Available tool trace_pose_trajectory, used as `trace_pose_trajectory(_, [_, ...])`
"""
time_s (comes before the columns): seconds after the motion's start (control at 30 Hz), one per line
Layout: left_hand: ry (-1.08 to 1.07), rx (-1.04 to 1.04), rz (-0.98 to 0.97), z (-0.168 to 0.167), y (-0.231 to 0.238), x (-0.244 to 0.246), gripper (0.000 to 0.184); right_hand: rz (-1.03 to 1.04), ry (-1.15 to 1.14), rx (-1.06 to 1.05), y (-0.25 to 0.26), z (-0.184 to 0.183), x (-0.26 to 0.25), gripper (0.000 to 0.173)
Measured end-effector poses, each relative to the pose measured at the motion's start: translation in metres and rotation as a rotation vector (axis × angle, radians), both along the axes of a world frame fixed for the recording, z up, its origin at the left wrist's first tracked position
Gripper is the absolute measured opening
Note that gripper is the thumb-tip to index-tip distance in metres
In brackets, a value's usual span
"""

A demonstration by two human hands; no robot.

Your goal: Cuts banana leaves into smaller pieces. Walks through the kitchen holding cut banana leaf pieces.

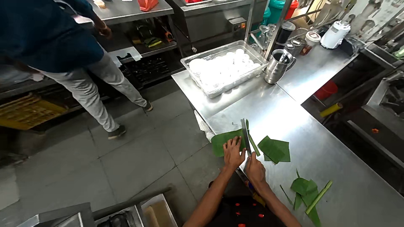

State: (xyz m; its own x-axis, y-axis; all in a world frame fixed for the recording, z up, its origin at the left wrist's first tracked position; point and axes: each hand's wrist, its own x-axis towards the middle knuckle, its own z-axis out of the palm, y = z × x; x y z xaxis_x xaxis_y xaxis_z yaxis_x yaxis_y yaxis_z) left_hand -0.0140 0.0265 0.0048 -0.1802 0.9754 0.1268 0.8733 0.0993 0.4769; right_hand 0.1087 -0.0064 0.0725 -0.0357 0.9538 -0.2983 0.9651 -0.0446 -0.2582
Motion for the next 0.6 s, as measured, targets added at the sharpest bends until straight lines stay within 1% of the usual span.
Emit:
trace_pose_trajectory(0.1, [0.035, -0.001, -0.041, -0.004, 0.006, -0.003, 0.058, -0.019, -0.034, -0.031, 0.01, 0.002, -0.008, 0.033])
trace_pose_trajectory(0.2, [0.055, 0.014, -0.121, -0.01, 0.013, -0.009, 0.062, -0.032, -0.05, -0.052, 0.017, 0.004, -0.014, 0.032])
trace_pose_trajectory(0.3, [0.051, -0.054, -0.182, -0.006, 0.02, -0.014, 0.067, -0.031, -0.056, -0.071, 0.027, 0.007, -0.02, 0.033])
trace_pose_trajectory(0.37, [0.044, -0.093, -0.201, -0.003, 0.023, -0.016, 0.069, -0.045, -0.048, -0.091, 0.035, 0.011, -0.025, 0.034])
trace_pose_trajectory(0.47, [0.045, -0.105, -0.218, -0.002, 0.023, -0.017, 0.07, -0.051, -0.052, -0.067, 0.049, 0.013, -0.034, 0.036])
trace_pose_trajectory(0.6, [0.022, -0.151, -0.225, 0.002, 0.025, -0.02, 0.079, -0.036, -0.051, -0.056, 0.073, 0.01, -0.043, 0.035])
